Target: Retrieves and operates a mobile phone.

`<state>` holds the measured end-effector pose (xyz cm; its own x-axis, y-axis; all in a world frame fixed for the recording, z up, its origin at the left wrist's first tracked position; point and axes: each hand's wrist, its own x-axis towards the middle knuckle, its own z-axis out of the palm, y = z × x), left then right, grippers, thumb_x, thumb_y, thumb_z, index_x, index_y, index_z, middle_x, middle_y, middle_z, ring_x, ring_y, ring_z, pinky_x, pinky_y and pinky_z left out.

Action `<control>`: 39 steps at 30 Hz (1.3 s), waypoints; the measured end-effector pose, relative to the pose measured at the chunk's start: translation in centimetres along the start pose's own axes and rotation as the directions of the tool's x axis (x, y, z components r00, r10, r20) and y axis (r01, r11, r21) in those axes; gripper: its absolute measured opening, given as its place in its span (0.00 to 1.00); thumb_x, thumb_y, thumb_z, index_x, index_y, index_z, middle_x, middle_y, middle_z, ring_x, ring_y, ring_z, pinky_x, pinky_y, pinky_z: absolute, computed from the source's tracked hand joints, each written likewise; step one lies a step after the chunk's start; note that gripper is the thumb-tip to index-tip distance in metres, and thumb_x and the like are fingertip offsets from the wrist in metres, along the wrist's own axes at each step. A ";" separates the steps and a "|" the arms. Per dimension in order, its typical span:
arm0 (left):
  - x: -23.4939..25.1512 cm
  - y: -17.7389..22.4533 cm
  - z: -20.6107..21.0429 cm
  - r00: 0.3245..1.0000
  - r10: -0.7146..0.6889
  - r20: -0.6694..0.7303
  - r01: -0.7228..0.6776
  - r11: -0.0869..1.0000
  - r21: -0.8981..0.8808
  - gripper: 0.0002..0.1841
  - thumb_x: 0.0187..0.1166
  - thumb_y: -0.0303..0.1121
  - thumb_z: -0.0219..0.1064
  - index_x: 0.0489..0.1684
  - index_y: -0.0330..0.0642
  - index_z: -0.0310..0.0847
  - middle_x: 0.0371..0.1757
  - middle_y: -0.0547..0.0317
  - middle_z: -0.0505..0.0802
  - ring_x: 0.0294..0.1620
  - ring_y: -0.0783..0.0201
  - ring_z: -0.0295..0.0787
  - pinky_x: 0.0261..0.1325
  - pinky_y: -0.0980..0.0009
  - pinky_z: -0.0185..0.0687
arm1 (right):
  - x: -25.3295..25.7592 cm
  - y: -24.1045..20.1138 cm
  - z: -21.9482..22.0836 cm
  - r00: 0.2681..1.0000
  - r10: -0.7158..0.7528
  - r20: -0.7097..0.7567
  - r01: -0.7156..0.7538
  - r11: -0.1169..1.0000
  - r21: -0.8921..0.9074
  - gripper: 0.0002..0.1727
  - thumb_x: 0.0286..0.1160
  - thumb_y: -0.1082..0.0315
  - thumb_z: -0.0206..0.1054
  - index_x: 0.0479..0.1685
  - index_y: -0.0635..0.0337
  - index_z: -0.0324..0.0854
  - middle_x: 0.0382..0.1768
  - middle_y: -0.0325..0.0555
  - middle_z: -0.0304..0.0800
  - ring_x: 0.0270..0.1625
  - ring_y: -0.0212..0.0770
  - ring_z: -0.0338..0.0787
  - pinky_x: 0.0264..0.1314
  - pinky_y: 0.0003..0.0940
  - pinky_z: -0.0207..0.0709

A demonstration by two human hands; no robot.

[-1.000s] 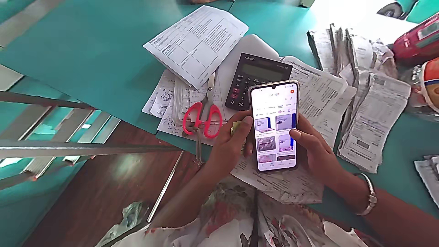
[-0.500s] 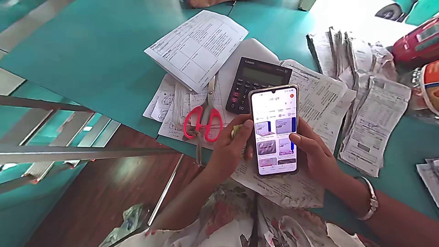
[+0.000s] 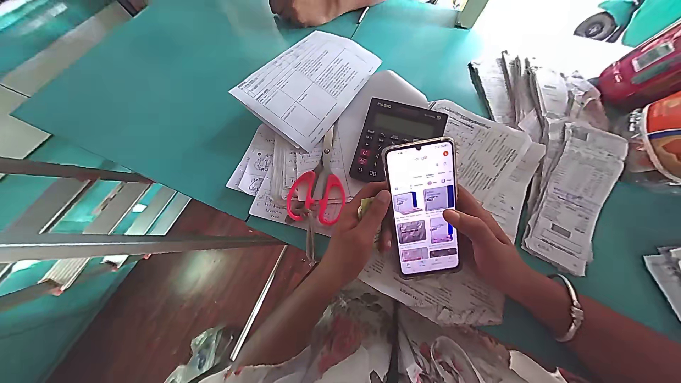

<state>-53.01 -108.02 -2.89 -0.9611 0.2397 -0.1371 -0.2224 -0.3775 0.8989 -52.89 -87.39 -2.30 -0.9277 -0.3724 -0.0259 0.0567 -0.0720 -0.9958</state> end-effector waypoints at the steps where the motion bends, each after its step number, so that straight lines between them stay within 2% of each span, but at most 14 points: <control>1: 0.0 0.0 0.0 1.000 0.000 -0.003 0.000 1.000 0.002 0.13 0.92 0.31 0.45 0.58 0.47 0.77 0.28 0.75 0.87 0.20 0.84 0.80 0.25 0.87 0.80 | 0.0 0.0 0.0 1.000 0.000 0.001 0.000 1.000 0.002 0.19 0.91 0.60 0.48 0.75 0.53 0.62 0.58 0.23 0.88 0.61 0.20 0.88 0.68 0.22 0.83; 9: 0.0 -0.2 0.0 1.000 0.015 0.003 -0.015 1.000 -0.011 0.13 0.92 0.31 0.45 0.57 0.47 0.77 0.26 0.76 0.86 0.19 0.84 0.79 0.25 0.88 0.79 | 0.0 0.0 0.0 1.000 0.003 0.002 -0.003 1.000 0.001 0.19 0.91 0.60 0.48 0.75 0.53 0.62 0.57 0.24 0.88 0.61 0.21 0.89 0.67 0.22 0.84; 17: -0.1 0.0 0.1 1.000 0.013 -0.005 -0.013 1.000 -0.023 0.13 0.91 0.30 0.44 0.56 0.47 0.77 0.25 0.76 0.86 0.18 0.84 0.79 0.24 0.88 0.79 | 0.0 -0.1 0.0 1.000 0.008 -0.002 -0.008 1.000 -0.006 0.20 0.85 0.67 0.46 0.75 0.55 0.62 0.56 0.24 0.88 0.60 0.19 0.88 0.66 0.20 0.83; 23: -0.1 -0.1 0.1 1.000 0.024 -0.003 -0.024 1.000 -0.018 0.13 0.92 0.30 0.44 0.57 0.46 0.76 0.25 0.75 0.86 0.18 0.84 0.79 0.24 0.88 0.78 | 0.0 -0.1 0.0 1.000 0.016 0.000 -0.015 1.000 -0.007 0.21 0.85 0.67 0.47 0.75 0.54 0.62 0.57 0.25 0.87 0.60 0.20 0.88 0.67 0.20 0.83; 28: -0.1 -0.4 -0.1 0.999 0.031 0.006 -0.031 0.999 -0.036 0.13 0.92 0.31 0.45 0.58 0.47 0.77 0.29 0.74 0.88 0.21 0.84 0.81 0.26 0.87 0.80 | -0.1 0.0 -0.1 1.000 0.007 -0.001 -0.007 1.000 -0.012 0.22 0.85 0.66 0.47 0.76 0.55 0.62 0.57 0.25 0.87 0.60 0.19 0.88 0.66 0.20 0.83; 39: -0.1 -0.4 0.0 0.999 0.036 0.003 -0.036 0.999 -0.031 0.13 0.92 0.30 0.45 0.58 0.46 0.76 0.26 0.75 0.87 0.19 0.84 0.80 0.25 0.87 0.79 | -0.1 0.1 -0.1 1.000 0.013 -0.009 -0.013 1.000 -0.004 0.20 0.85 0.65 0.45 0.74 0.54 0.64 0.56 0.25 0.87 0.60 0.19 0.88 0.67 0.21 0.83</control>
<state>-52.81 -107.91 -3.18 -0.9679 0.2290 -0.1035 -0.1929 -0.4130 0.8901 -52.86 -87.28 -2.38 -0.9300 -0.3653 -0.0397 0.0673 -0.0633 -0.9957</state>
